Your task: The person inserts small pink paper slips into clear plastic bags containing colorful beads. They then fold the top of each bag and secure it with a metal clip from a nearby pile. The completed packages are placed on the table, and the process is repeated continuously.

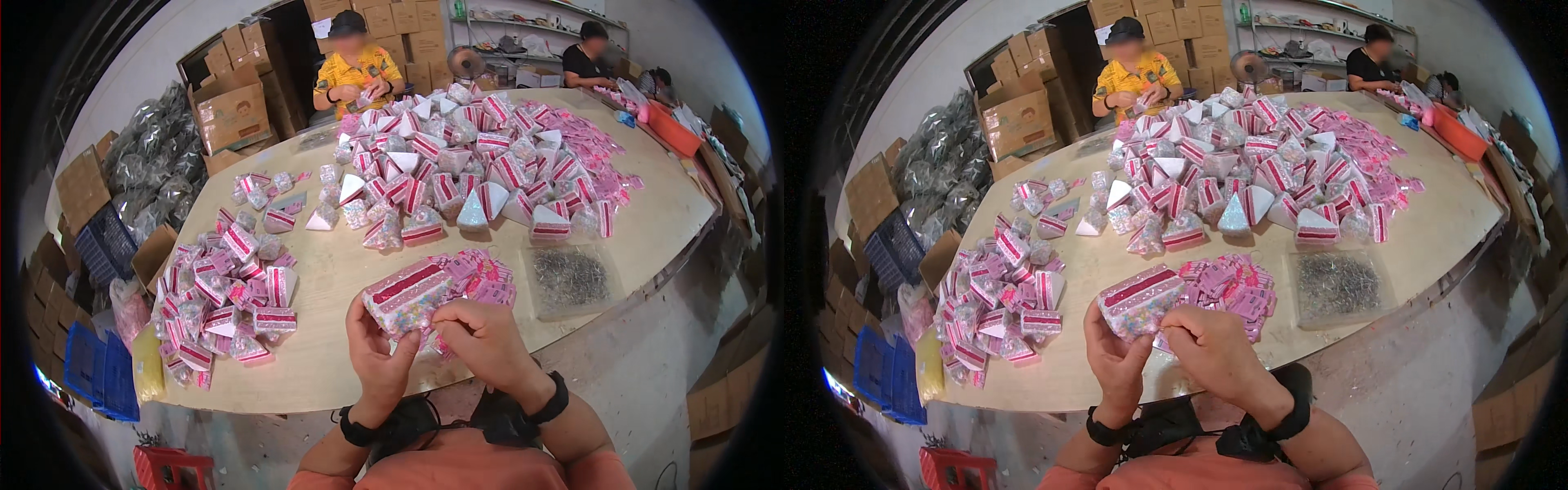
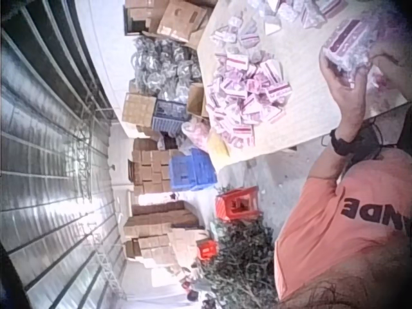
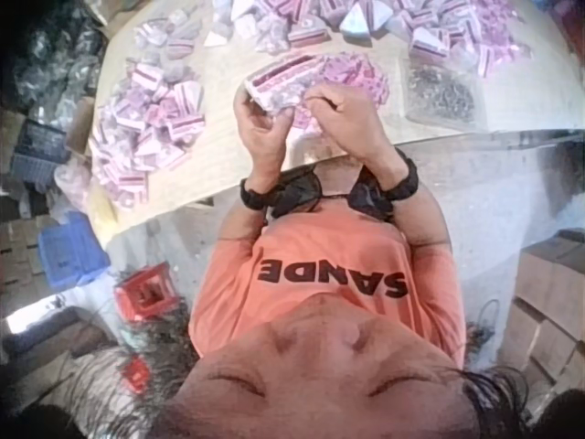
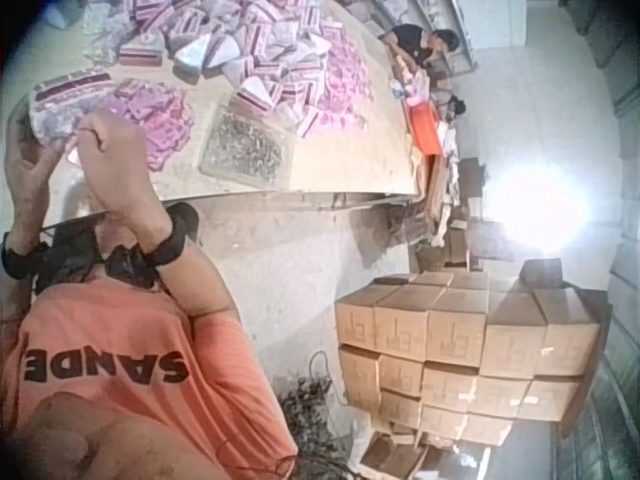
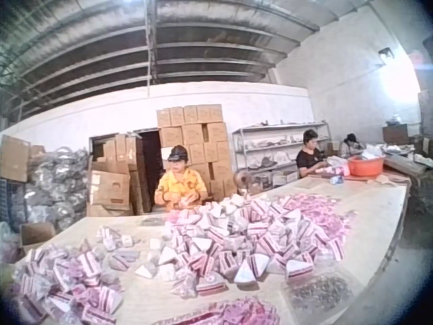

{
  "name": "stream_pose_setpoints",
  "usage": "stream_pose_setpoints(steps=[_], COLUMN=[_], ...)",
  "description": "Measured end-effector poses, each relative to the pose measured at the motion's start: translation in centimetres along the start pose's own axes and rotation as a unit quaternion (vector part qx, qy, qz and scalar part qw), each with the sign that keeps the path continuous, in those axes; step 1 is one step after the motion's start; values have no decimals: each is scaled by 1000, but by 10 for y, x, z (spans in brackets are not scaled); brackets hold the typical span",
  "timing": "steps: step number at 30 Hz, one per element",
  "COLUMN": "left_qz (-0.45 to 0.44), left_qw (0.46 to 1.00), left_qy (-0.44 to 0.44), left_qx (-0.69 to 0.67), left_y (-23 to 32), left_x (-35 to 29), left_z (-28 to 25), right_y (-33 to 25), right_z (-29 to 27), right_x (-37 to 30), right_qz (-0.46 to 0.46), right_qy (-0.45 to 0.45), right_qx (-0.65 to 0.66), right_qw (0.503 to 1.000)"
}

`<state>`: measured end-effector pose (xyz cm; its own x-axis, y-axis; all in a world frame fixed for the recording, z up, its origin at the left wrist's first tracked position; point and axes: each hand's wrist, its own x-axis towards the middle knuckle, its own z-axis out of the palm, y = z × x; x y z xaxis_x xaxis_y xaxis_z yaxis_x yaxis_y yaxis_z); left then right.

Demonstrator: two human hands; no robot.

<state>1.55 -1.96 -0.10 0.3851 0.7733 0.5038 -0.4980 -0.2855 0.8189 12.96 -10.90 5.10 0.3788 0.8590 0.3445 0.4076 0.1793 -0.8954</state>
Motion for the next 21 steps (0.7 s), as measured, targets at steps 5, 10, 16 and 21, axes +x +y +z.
stream_pose_setpoints(steps=[5, 10, 16, 21], left_qz=[7, 39, 68, 43], left_qw=[1000, 996, 987, 988], left_qy=[3, 0, -3, -12], left_qx=[9, 77, 147, 151], left_y=[-2, -7, -8, -11], left_x=[0, 0, -1, -1], left_z=[0, -2, -5, -4], right_y=[3, 8, 19, 17], right_z=[0, 5, 17, 15], right_x=[1, 0, 0, -3], right_qz=[20, -18, -94, 19], right_qy=[1, 35, 82, 61], right_qx=[14, -27, -94, 23], right_qw=[1000, 999, 988, 998])
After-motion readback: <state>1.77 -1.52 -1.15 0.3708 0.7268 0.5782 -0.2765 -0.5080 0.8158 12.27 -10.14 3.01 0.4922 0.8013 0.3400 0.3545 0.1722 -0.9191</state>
